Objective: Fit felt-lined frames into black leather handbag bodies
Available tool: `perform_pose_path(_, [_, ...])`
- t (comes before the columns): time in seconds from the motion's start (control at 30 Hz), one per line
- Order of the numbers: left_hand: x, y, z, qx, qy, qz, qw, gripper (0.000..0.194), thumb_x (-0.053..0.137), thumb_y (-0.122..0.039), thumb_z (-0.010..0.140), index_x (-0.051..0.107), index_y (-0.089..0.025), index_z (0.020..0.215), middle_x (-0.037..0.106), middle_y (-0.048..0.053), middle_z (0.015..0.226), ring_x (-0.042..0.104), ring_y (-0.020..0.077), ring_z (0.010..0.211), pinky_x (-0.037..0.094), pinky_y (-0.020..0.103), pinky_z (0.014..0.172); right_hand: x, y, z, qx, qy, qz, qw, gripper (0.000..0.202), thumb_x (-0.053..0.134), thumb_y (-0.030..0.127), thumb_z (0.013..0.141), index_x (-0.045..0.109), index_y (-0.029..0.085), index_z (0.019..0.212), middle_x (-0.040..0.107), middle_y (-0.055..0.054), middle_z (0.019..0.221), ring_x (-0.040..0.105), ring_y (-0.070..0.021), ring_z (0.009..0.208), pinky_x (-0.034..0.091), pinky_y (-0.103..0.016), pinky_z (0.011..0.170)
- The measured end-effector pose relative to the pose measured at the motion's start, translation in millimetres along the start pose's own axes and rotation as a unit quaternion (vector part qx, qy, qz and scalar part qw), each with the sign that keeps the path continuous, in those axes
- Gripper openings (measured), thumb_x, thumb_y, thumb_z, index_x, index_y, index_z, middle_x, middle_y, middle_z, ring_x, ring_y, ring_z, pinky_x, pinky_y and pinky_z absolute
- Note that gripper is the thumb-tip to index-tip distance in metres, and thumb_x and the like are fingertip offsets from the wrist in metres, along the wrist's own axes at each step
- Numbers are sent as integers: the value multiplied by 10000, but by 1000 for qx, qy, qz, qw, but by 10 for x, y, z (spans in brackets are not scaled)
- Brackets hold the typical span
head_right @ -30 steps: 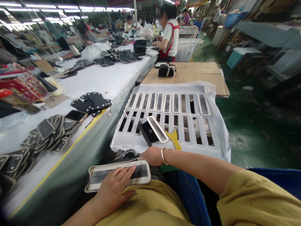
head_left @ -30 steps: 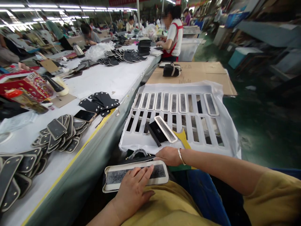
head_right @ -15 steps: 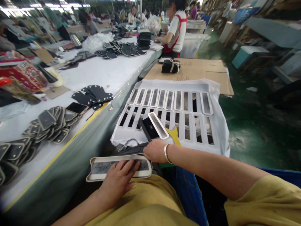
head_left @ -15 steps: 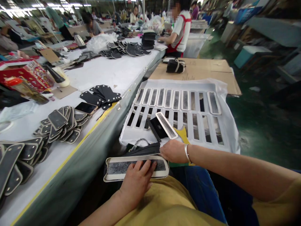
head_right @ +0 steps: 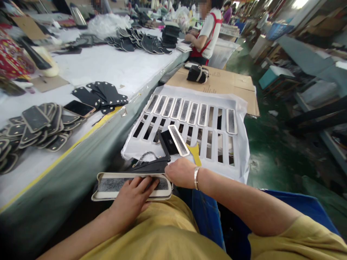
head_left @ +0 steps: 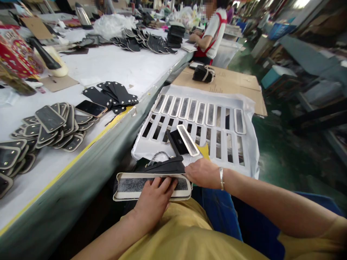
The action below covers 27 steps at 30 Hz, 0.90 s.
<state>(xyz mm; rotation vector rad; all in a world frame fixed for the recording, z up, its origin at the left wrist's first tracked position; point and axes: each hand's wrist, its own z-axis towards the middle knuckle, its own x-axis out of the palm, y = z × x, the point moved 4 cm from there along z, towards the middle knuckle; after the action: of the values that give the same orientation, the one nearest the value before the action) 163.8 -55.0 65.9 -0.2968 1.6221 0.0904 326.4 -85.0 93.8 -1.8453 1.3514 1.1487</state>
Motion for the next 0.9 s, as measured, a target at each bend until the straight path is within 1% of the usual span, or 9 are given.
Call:
perform_pose_path(0.17, [3,38,51,3,-16,6,1000,646,609,-397,774,361,-251,1352,461,83,1284,440,279,1033,425,394,719,-32,-136,83,49,-14,56,997,394,311,320,944,615,127,786,665,-113,771,623,-210,730,399,-280,629])
perform_pose_path(0.3, [3,36,59,10,-21,6,1000,624,606,-419,775,381,-265,1337,463,75,1286,451,267,1019,431,378,716,-35,-126,72,51,-30,21,998,358,333,299,934,616,125,802,666,-108,772,623,-206,712,393,-278,610])
perform_pose_path(0.4, [3,52,35,8,-25,-3,1000,643,627,-467,746,395,-301,1322,379,64,1386,443,265,1046,435,370,753,-39,-70,52,40,-30,4,999,343,346,280,923,616,112,794,663,-121,759,623,-226,690,398,-297,590])
perform_pose_path(0.53, [0,73,22,5,-29,-22,999,625,608,-513,748,413,-312,1307,340,63,1425,431,268,1072,431,374,805,-43,-73,55,43,-47,93,994,318,368,284,911,581,133,729,654,-100,744,617,-203,693,416,-284,612])
perform_pose_path(0.6, [-3,81,24,-1,-31,-34,999,610,604,-527,745,433,-313,1290,333,73,1430,434,270,1071,430,380,815,-21,-111,62,55,-48,212,975,314,368,282,907,525,152,669,629,-57,676,605,-159,632,424,-251,594])
perform_pose_path(0.67, [2,85,22,-8,-34,-41,999,597,603,-528,746,442,-317,1281,315,82,1441,448,268,1050,431,387,816,7,-161,66,74,-51,360,928,334,319,279,916,471,164,642,588,-14,609,582,-117,534,432,-222,543])
perform_pose_path(0.73, [14,84,13,-11,-36,-43,998,601,607,-522,745,436,-323,1286,310,79,1445,456,264,1031,431,393,819,30,-210,49,99,-56,464,878,350,292,279,915,446,169,620,547,14,545,558,-98,457,436,-208,498])
perform_pose_path(0.83, [26,75,-8,-12,-39,-40,998,621,612,-514,743,419,-322,1301,312,72,1447,452,261,1039,431,393,828,86,-240,-68,161,-70,495,851,366,369,335,895,432,173,574,496,36,450,526,-96,384,422,-200,442])
perform_pose_path(0.9, [19,66,-19,-14,-37,-35,999,614,613,-500,749,418,-322,1304,305,74,1451,449,257,1049,433,384,824,206,-158,-199,196,-46,519,831,411,429,427,872,426,174,548,468,40,400,497,-95,339,397,-192,389])
